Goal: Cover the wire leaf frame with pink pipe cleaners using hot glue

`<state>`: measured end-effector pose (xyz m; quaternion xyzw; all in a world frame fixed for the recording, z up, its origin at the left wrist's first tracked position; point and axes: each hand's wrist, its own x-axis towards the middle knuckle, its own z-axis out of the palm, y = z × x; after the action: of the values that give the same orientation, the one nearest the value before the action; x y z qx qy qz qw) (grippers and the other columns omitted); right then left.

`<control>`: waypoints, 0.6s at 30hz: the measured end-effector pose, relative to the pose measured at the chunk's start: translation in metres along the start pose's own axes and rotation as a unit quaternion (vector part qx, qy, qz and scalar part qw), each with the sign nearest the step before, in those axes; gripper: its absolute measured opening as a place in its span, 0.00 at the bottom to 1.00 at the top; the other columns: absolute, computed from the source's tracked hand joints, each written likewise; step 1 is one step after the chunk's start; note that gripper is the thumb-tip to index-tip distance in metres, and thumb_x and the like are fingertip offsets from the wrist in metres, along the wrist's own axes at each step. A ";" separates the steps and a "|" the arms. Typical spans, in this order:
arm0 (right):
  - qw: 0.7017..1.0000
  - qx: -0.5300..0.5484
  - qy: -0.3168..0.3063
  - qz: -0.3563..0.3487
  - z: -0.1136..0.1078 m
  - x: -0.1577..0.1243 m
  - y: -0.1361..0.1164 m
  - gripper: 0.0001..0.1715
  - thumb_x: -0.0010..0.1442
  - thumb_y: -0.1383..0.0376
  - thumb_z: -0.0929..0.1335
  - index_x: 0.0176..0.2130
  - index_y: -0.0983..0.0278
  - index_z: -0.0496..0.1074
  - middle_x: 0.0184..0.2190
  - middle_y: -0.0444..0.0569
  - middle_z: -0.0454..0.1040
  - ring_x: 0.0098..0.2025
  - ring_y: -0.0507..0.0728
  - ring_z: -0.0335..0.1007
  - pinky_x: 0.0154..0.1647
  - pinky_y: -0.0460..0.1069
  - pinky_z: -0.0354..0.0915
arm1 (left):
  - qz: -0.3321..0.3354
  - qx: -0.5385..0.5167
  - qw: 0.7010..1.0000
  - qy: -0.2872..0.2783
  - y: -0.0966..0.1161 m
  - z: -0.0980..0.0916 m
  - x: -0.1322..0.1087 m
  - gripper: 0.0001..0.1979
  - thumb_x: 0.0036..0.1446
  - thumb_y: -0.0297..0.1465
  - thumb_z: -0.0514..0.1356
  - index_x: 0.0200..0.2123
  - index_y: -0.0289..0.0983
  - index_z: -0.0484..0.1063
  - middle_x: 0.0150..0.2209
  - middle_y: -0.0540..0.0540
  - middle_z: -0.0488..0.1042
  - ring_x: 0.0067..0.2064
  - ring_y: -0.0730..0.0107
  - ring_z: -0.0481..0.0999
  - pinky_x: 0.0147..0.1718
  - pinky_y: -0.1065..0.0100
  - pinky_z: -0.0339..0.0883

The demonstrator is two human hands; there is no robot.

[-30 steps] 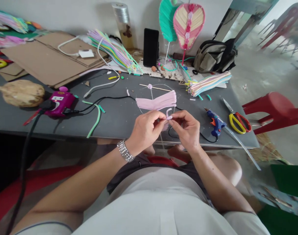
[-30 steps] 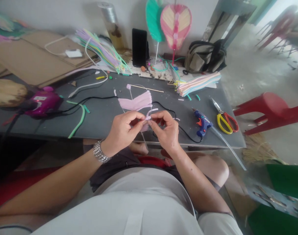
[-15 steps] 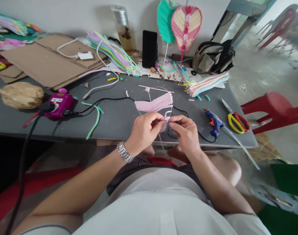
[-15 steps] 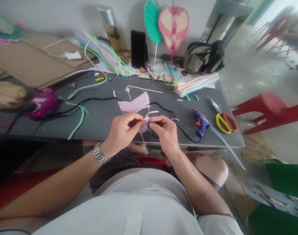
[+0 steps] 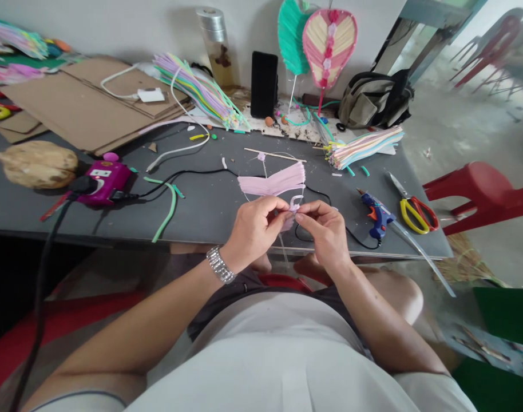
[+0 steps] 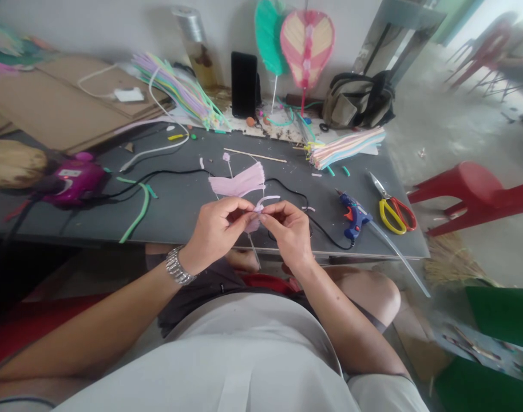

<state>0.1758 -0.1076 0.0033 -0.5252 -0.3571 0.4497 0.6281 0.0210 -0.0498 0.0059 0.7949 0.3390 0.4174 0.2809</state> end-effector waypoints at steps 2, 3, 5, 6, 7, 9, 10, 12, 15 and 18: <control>1.000 -0.010 0.001 -0.009 0.000 0.000 0.000 0.12 0.48 0.60 0.79 0.31 0.61 0.78 0.29 0.44 0.79 0.32 0.53 0.72 0.36 0.49 0.68 | 0.003 0.001 1.000 -0.002 0.000 0.000 0.000 0.02 0.60 0.26 0.65 0.36 0.38 0.78 0.30 0.48 0.82 0.28 0.69 0.78 0.30 0.69 0.66; 1.000 -0.012 0.001 -0.011 0.000 0.000 0.000 0.12 0.48 0.60 0.80 0.31 0.61 0.78 0.29 0.44 0.79 0.31 0.53 0.71 0.35 0.49 0.67 | 0.005 0.002 1.000 -0.003 0.000 0.001 -0.001 0.02 0.60 0.25 0.65 0.35 0.38 0.78 0.30 0.48 0.82 0.28 0.69 0.77 0.30 0.69 0.66; 1.000 -0.009 -0.011 -0.007 -0.002 0.001 -0.001 0.12 0.48 0.60 0.80 0.31 0.61 0.78 0.29 0.44 0.78 0.31 0.52 0.70 0.35 0.49 0.66 | 0.008 0.004 1.000 -0.003 -0.001 0.001 -0.001 0.03 0.60 0.25 0.65 0.35 0.38 0.78 0.30 0.48 0.82 0.28 0.69 0.77 0.30 0.68 0.66; 1.000 -0.004 -0.022 0.000 -0.003 0.002 -0.002 0.12 0.48 0.60 0.80 0.32 0.61 0.79 0.30 0.44 0.78 0.31 0.52 0.70 0.35 0.49 0.66 | 0.008 0.003 1.000 -0.002 -0.001 0.001 -0.001 0.03 0.60 0.25 0.65 0.34 0.38 0.78 0.29 0.48 0.82 0.28 0.69 0.77 0.30 0.68 0.66; 0.999 0.006 -0.030 0.013 -0.004 0.002 -0.002 0.13 0.47 0.60 0.80 0.32 0.61 0.79 0.30 0.44 0.78 0.30 0.52 0.69 0.34 0.48 0.65 | 0.005 -0.003 1.000 0.000 -0.001 0.000 -0.001 0.03 0.60 0.25 0.65 0.34 0.38 0.77 0.29 0.48 0.81 0.28 0.70 0.77 0.30 0.68 0.67; 0.999 0.031 -0.022 0.038 -0.007 0.003 -0.002 0.14 0.46 0.60 0.80 0.33 0.61 0.79 0.29 0.43 0.77 0.27 0.50 0.65 0.30 0.47 0.61 | -0.020 -0.038 0.999 0.013 -0.001 -0.002 -0.001 0.02 0.61 0.27 0.66 0.35 0.39 0.76 0.29 0.49 0.81 0.28 0.70 0.77 0.31 0.68 0.69; 0.998 0.045 -0.006 0.045 -0.008 0.003 -0.002 0.15 0.46 0.60 0.80 0.33 0.61 0.79 0.29 0.42 0.75 0.26 0.49 0.63 0.28 0.47 0.59 | -0.041 -0.068 0.996 0.028 -0.002 -0.004 0.000 0.02 0.61 0.29 0.66 0.36 0.39 0.76 0.29 0.49 0.80 0.28 0.71 0.77 0.30 0.68 0.70; 0.997 0.061 0.028 0.045 -0.009 0.001 0.001 0.15 0.45 0.61 0.80 0.33 0.60 0.78 0.27 0.40 0.73 0.24 0.48 0.58 0.26 0.46 0.55 | -0.088 -0.142 0.983 0.071 -0.003 -0.008 0.000 0.05 0.62 0.32 0.67 0.37 0.39 0.73 0.30 0.49 0.79 0.28 0.72 0.77 0.30 0.69 0.72; 0.997 0.050 0.027 0.044 -0.004 -0.004 0.005 0.14 0.45 0.61 0.80 0.31 0.61 0.77 0.26 0.41 0.72 0.25 0.49 0.59 0.27 0.47 0.57 | -0.135 -0.245 0.952 0.124 -0.005 -0.018 -0.003 0.12 0.60 0.36 0.69 0.36 0.39 0.69 0.32 0.48 0.78 0.30 0.71 0.78 0.31 0.69 0.75; 0.999 0.022 -0.008 0.043 0.004 -0.011 0.005 0.16 0.44 0.59 0.81 0.27 0.62 0.75 0.26 0.42 0.73 0.28 0.51 0.64 0.30 0.47 0.61 | -0.147 -0.309 0.930 0.132 -0.008 -0.026 -0.010 0.13 0.59 0.37 0.69 0.36 0.39 0.69 0.35 0.47 0.79 0.32 0.70 0.79 0.35 0.66 0.76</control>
<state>0.1672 -0.1167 -0.0007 -0.5223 -0.3295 0.4881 0.6168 -0.0078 -0.0481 0.0080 0.5477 0.3407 0.5569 0.5232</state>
